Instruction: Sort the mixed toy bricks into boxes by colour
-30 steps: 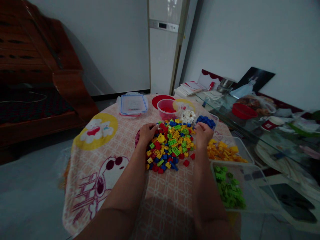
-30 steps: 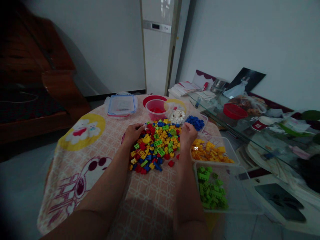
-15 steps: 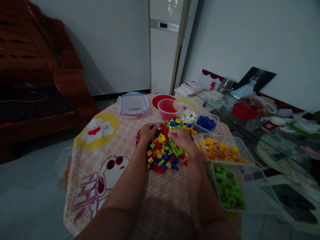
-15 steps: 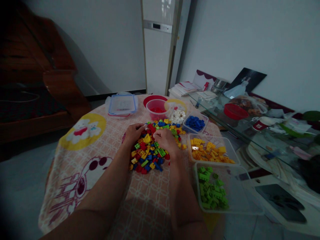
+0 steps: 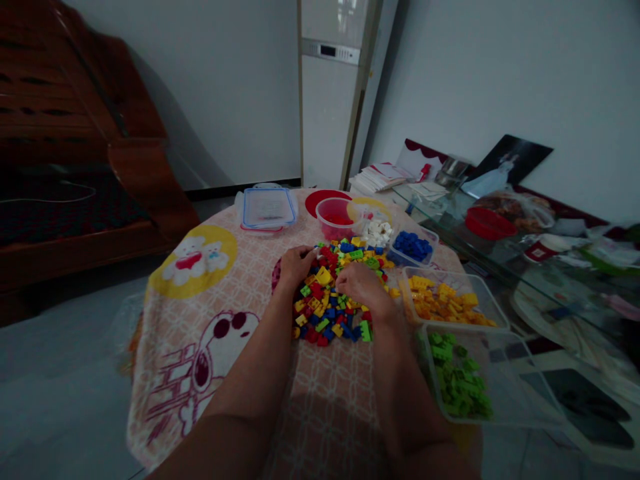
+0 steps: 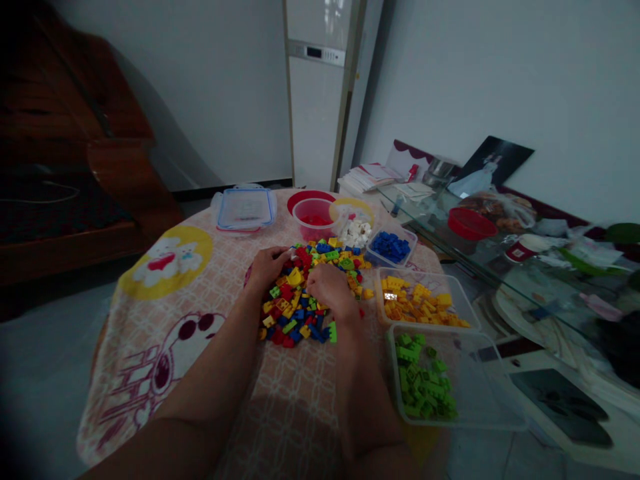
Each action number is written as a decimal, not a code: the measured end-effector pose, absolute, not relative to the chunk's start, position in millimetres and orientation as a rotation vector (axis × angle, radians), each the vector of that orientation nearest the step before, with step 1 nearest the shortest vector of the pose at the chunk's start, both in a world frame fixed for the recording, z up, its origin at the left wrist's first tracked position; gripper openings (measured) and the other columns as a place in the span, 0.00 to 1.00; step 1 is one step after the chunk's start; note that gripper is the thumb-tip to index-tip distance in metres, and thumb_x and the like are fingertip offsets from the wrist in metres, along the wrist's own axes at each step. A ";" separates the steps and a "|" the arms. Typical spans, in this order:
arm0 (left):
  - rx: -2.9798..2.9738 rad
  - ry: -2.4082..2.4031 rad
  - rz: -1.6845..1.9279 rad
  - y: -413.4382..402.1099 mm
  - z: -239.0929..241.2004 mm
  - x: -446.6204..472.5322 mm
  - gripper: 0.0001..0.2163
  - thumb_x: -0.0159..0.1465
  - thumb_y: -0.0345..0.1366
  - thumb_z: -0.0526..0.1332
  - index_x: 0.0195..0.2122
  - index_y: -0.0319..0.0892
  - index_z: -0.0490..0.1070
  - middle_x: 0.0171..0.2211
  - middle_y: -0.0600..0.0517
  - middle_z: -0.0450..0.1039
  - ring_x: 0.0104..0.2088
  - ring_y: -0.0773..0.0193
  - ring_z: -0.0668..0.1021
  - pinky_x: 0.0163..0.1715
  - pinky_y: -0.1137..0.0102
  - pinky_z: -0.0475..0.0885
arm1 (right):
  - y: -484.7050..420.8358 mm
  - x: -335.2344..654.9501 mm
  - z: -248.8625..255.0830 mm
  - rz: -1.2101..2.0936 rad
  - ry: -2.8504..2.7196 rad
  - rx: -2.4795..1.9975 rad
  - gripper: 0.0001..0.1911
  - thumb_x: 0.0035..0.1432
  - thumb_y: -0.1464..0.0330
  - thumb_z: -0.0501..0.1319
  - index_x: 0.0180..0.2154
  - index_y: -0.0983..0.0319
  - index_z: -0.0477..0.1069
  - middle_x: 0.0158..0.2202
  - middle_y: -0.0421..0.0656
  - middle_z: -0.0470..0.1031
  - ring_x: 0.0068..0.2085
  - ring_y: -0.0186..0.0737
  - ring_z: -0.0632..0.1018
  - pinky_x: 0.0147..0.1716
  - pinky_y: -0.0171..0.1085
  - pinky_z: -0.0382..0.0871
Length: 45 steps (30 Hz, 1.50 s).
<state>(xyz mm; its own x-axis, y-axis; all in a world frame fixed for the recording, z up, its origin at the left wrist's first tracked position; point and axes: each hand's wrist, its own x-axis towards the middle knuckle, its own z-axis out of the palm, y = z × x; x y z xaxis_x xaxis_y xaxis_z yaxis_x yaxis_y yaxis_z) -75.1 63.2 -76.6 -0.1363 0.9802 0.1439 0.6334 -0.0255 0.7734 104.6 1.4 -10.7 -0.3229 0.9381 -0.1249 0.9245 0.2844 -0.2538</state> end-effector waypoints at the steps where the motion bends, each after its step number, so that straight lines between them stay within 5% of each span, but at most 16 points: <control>1: 1.682 1.804 1.015 63.4 -77.0 -75.3 0.17 0.65 0.44 0.59 0.44 0.42 0.84 0.42 0.47 0.85 0.41 0.57 0.82 0.43 0.69 0.72 | 0.9 102.4 -10.6 0.428 -2.496 -1.824 0.09 0.57 0.67 0.66 0.37 0.60 0.85 0.39 0.47 0.85 0.43 0.42 0.82 0.39 0.33 0.68; 10: 1.693 1.785 1.032 62.1 -77.6 -76.0 0.17 0.65 0.45 0.59 0.44 0.43 0.84 0.43 0.48 0.85 0.42 0.57 0.82 0.45 0.69 0.72 | -3.6 94.9 -8.9 0.333 -2.577 -1.843 0.14 0.63 0.66 0.60 0.40 0.64 0.84 0.43 0.52 0.84 0.45 0.43 0.81 0.41 0.34 0.67; 16: 1.685 1.774 1.036 62.0 -77.9 -75.4 0.17 0.66 0.45 0.59 0.45 0.43 0.83 0.44 0.48 0.84 0.43 0.57 0.82 0.45 0.69 0.72 | 2.6 114.5 -11.5 0.456 -2.395 -1.699 0.16 0.62 0.69 0.58 0.27 0.65 0.80 0.27 0.45 0.79 0.32 0.37 0.77 0.32 0.32 0.62; 21: 1.684 1.790 1.030 61.0 -76.1 -75.7 0.17 0.66 0.45 0.59 0.45 0.43 0.84 0.44 0.48 0.84 0.43 0.57 0.82 0.46 0.69 0.72 | 2.4 132.0 -8.1 0.609 -2.134 -1.737 0.13 0.60 0.69 0.59 0.27 0.64 0.80 0.20 0.40 0.74 0.27 0.35 0.74 0.29 0.31 0.62; 33: 1.687 1.784 1.023 60.9 -75.4 -75.6 0.18 0.66 0.45 0.59 0.45 0.42 0.83 0.42 0.48 0.85 0.41 0.58 0.82 0.42 0.70 0.71 | -3.0 98.7 -7.8 0.514 -2.533 -1.767 0.08 0.54 0.67 0.69 0.36 0.62 0.84 0.36 0.46 0.84 0.39 0.41 0.82 0.36 0.33 0.67; 39: 1.663 1.801 1.010 61.5 -75.5 -75.3 0.16 0.65 0.44 0.59 0.45 0.43 0.84 0.42 0.48 0.85 0.42 0.57 0.82 0.43 0.69 0.72 | -6.2 90.6 -5.7 0.340 -2.541 -1.926 0.11 0.58 0.65 0.67 0.41 0.62 0.82 0.42 0.51 0.84 0.47 0.47 0.82 0.43 0.36 0.71; 45: 1.675 1.805 1.016 61.5 -75.7 -75.2 0.16 0.66 0.45 0.59 0.44 0.44 0.84 0.44 0.49 0.85 0.43 0.58 0.82 0.46 0.69 0.72 | -6.7 94.6 -3.8 0.314 -2.540 -1.935 0.16 0.62 0.76 0.56 0.43 0.65 0.82 0.43 0.54 0.83 0.48 0.47 0.82 0.43 0.36 0.71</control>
<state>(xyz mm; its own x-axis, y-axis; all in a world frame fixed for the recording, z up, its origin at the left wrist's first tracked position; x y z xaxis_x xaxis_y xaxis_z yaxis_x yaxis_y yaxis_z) -75.2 61.5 -75.7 -0.1416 0.9798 0.1413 0.6291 -0.0211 0.7770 94.6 -6.7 -3.8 -0.2712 0.9473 -0.1708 0.9603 0.2543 -0.1143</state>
